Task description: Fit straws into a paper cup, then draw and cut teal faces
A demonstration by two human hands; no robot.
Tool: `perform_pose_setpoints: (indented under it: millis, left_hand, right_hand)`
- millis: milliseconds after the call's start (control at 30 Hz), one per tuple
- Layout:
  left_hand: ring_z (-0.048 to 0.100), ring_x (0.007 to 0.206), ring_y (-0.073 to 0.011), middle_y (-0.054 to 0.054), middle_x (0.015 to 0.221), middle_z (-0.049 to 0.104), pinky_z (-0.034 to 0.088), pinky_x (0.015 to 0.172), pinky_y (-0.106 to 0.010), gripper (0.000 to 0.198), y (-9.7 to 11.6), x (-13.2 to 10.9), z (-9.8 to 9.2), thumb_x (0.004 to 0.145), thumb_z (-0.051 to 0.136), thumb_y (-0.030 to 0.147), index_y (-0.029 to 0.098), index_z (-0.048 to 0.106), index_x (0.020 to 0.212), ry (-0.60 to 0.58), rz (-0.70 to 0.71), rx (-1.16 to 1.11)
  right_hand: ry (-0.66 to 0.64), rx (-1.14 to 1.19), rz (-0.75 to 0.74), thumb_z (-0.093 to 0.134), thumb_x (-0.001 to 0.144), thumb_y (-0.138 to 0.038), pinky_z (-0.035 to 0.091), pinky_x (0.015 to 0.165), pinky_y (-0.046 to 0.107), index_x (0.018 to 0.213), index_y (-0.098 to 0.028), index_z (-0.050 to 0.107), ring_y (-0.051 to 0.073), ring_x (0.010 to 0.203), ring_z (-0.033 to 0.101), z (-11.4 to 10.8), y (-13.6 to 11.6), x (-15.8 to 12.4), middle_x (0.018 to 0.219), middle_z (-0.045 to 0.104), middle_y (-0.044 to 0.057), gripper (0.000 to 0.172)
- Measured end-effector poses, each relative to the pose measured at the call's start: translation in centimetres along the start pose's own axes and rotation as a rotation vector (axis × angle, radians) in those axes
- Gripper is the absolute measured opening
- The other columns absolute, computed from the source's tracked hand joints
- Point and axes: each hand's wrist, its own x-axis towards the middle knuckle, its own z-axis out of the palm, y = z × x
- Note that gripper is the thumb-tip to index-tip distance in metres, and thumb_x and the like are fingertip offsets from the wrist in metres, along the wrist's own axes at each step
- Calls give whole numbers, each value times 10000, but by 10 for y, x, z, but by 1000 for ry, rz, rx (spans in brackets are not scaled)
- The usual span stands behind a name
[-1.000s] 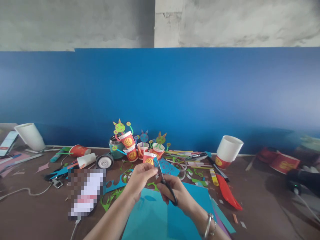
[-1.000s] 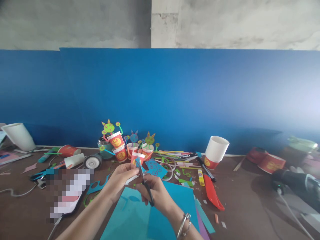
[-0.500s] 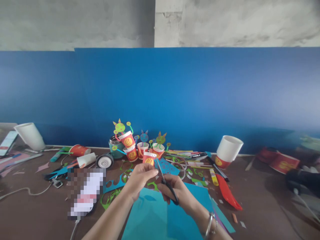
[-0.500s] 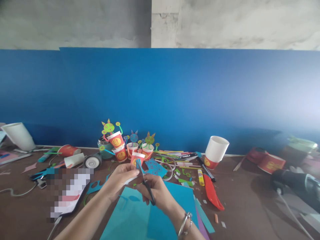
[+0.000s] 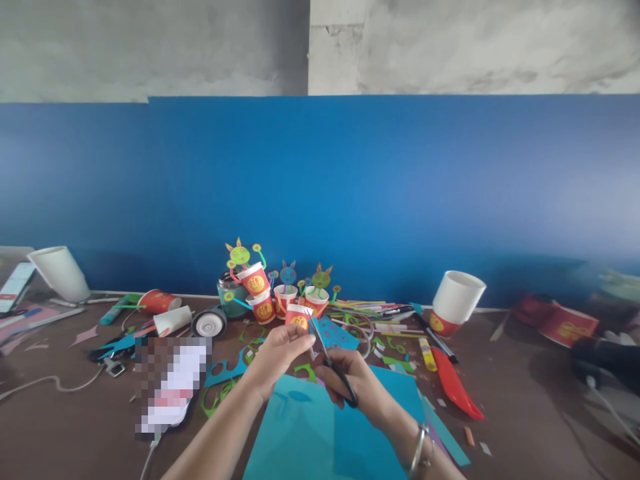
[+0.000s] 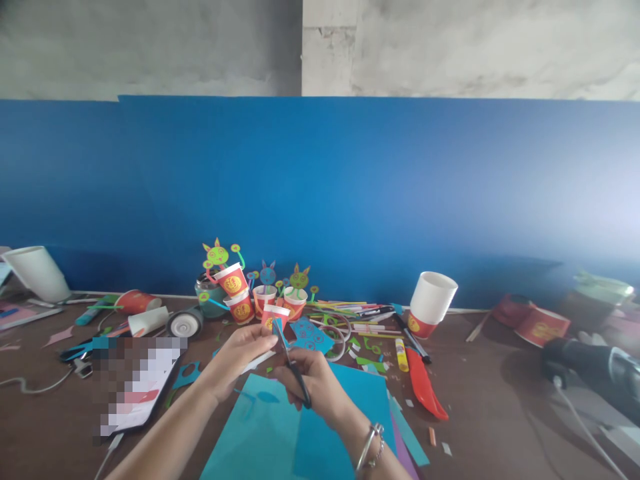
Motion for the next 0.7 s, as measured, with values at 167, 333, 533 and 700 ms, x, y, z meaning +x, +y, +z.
perform_pose_setpoints:
  millis: [167, 333, 533, 700]
  left_hand:
    - [509, 500, -79, 38, 559, 575, 353, 475, -171, 235, -3, 3, -1, 668, 697, 346, 154, 562, 651, 43, 65, 54]
    - [451, 440, -67, 54, 497, 541, 333, 456, -177, 237, -3, 3, -2, 660, 689, 353, 155, 565, 626, 6, 54, 96]
    - [416, 419, -61, 55, 473, 531, 303, 449, -183, 217, 2, 3, -3, 639, 695, 324, 154, 568, 593, -33, 34, 82]
    - [397, 433, -63, 52, 484, 522, 270, 450, -189, 231, 1, 4, -6, 632, 697, 335, 152, 561, 596, -25, 33, 143]
  right_hand:
    - [8, 19, 25, 705, 714, -391, 305, 352, 171, 729, -143, 599, 65, 346, 417, 1, 2, 2, 410, 487, -66, 270]
    - [15, 7, 6, 697, 714, -403, 312, 360, 173, 675, -146, 575, 63, 351, 422, 3, 3, 2, 416, 506, -55, 287]
    - [-9, -9, 40, 706, 709, -398, 286, 341, 167, 722, -141, 598, 58, 340, 397, 0, 3, 1, 402, 483, -68, 279]
    - [-2, -7, 52, 705, 701, -400, 309, 350, 168, 664, -146, 571, 62, 349, 428, 0, 3, 0, 418, 504, -58, 290]
